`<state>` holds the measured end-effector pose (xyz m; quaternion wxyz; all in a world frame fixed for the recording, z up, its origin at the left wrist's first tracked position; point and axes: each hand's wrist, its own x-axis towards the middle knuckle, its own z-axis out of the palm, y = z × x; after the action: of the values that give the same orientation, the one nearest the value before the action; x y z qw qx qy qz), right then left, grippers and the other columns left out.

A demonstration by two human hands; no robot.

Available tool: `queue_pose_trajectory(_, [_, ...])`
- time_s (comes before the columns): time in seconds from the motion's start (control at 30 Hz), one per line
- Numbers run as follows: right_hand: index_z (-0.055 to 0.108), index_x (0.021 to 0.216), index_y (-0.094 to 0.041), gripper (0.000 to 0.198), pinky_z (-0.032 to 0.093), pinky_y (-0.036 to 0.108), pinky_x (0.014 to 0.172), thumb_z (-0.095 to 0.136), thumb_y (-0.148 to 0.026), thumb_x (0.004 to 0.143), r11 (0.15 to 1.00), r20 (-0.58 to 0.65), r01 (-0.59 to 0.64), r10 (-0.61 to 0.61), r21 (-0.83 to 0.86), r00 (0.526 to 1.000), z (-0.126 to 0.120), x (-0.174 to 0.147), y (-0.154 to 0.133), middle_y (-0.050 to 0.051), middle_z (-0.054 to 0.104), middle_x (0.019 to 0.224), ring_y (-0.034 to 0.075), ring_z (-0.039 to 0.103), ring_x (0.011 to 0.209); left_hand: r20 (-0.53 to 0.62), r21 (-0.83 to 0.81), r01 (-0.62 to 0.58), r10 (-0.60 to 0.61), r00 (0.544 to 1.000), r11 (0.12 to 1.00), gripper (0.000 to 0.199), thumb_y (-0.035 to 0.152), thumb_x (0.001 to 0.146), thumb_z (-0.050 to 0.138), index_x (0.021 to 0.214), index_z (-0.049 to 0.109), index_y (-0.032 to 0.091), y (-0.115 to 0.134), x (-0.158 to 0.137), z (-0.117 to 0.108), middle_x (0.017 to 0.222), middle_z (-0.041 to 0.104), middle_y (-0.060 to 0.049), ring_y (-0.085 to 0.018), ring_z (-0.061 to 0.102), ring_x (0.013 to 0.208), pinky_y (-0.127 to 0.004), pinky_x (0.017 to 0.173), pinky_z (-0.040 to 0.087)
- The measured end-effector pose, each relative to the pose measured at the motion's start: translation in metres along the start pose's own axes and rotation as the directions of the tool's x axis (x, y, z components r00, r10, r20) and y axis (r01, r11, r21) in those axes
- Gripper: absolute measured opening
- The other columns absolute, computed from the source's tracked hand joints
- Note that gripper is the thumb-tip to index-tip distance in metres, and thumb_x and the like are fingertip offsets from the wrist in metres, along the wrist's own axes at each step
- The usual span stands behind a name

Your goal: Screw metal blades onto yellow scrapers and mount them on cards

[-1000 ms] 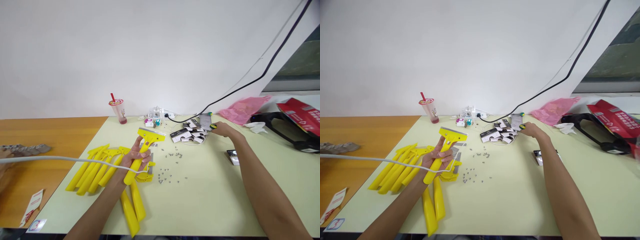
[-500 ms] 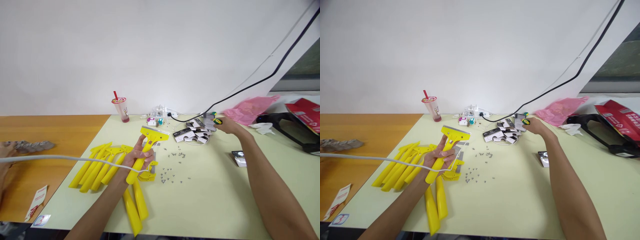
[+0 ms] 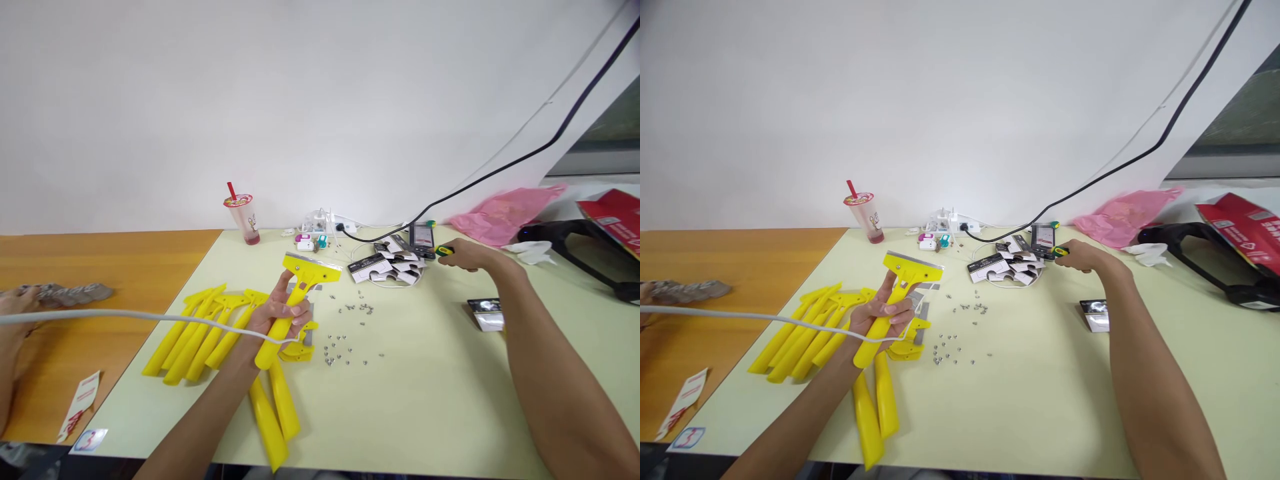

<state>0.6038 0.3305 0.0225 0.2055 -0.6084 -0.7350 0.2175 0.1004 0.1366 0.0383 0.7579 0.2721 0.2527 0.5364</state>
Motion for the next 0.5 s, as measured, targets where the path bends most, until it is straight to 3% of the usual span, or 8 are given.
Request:
queue_pose_trajectory(0.2, [0.066,0.064,-0.024,0.020,0.021,0.029,0.034,0.068,-0.010,0.079,0.998,0.136,-0.064,0.065,-0.006,0.989,0.008,0.003,-0.001,-0.007,0.047,0.043,0.011,0.037,0.030,0.035,-0.030,-0.006,0.007,0.999,1.000,0.081,0.006,0.062,0.083,0.137,0.076,0.036,-0.004,0.000,0.006,0.122,0.071,-0.006,-0.007,0.053,0.065,-0.023,0.061,0.046])
queue_pose_trajectory(0.37, [0.063,0.063,-0.025,0.020,0.022,0.029,0.037,0.067,-0.013,0.079,0.994,0.164,-0.109,0.106,0.007,0.981,0.012,0.002,-0.013,-0.007,0.046,0.044,0.011,0.036,0.033,0.053,-0.047,-0.001,0.003,0.999,0.999,0.080,0.006,0.062,0.084,0.136,0.074,0.036,-0.006,0.001,0.007,0.117,0.069,-0.004,-0.006,0.052,0.065,-0.022,0.061,0.045])
queue_pose_trajectory(0.5, [0.070,0.084,-0.021,0.005,0.028,0.031,0.044,0.066,-0.020,0.086,0.985,0.163,-0.167,0.160,0.031,0.974,0.010,-0.005,-0.031,-0.006,0.050,0.055,0.011,0.040,0.042,0.075,-0.072,-0.002,0.008,0.997,0.997,0.072,0.006,0.061,0.086,0.127,0.077,0.034,-0.006,0.002,0.006,0.113,0.069,-0.003,-0.005,0.051,0.063,-0.021,0.060,0.046])
